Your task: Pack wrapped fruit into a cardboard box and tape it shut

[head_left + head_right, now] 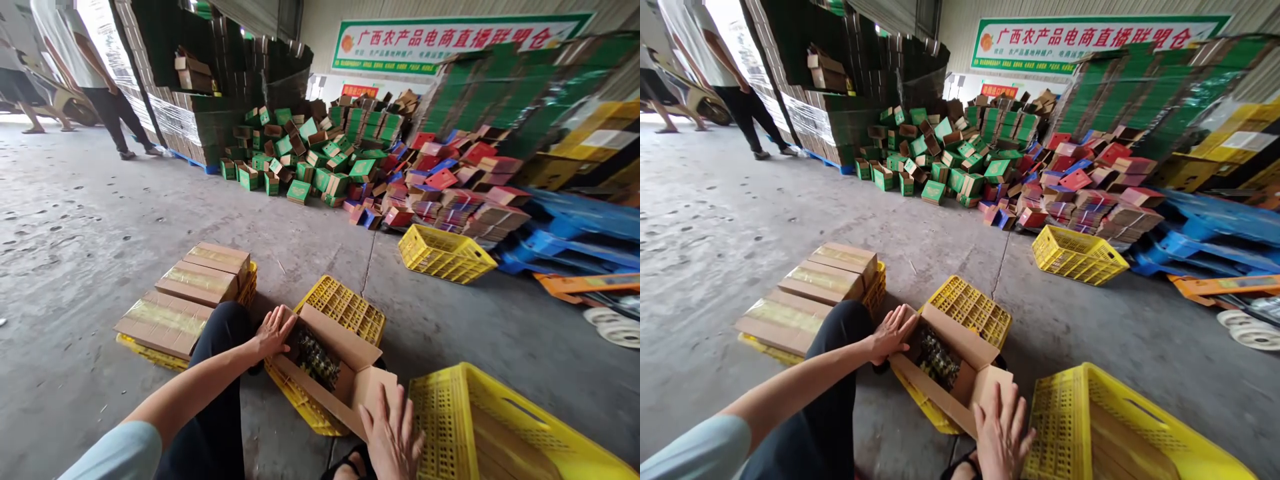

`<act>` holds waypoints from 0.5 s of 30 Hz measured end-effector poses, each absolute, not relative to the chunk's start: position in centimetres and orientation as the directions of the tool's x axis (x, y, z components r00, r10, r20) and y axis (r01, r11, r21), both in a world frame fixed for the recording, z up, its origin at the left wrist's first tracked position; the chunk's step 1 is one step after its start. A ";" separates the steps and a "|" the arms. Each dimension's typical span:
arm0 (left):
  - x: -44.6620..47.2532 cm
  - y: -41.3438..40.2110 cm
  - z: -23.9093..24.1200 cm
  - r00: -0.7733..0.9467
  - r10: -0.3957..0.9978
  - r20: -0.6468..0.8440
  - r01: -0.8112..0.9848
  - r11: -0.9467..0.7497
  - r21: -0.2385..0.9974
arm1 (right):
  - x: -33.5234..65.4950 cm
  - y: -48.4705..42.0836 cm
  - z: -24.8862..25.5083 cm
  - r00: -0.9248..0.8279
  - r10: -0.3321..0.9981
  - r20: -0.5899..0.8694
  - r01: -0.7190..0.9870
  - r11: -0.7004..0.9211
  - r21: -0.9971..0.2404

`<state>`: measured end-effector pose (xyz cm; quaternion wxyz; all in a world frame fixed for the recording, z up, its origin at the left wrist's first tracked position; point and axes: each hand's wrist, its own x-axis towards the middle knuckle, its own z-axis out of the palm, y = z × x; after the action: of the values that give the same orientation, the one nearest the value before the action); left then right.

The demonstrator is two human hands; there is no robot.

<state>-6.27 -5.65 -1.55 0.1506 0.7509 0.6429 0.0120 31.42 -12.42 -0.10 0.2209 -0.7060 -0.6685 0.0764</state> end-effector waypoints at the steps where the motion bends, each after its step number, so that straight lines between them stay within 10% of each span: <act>1: -6.2 -5.6 -1.4 0.185 0.968 -0.170 0.960 -0.141 0.243 | 31.2 -12.6 0.0 0.042 0.974 0.224 0.940 0.037 -0.339; 5: -5.7 -5.2 -0.3 0.316 0.940 -0.128 0.921 -0.272 0.279 | 31.8 -11.8 -0.1 -0.139 0.988 0.071 0.983 0.146 -0.108; 15: -6.3 -4.7 1.7 0.592 0.806 -0.005 0.769 -0.562 0.305 | 33.7 -9.6 -1.7 -0.066 0.972 -0.224 0.997 0.073 0.023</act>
<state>-6.34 -4.67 1.67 0.1386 0.8812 0.4469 0.0674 33.67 -9.62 -1.70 -0.0905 -0.6772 -0.7270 0.0684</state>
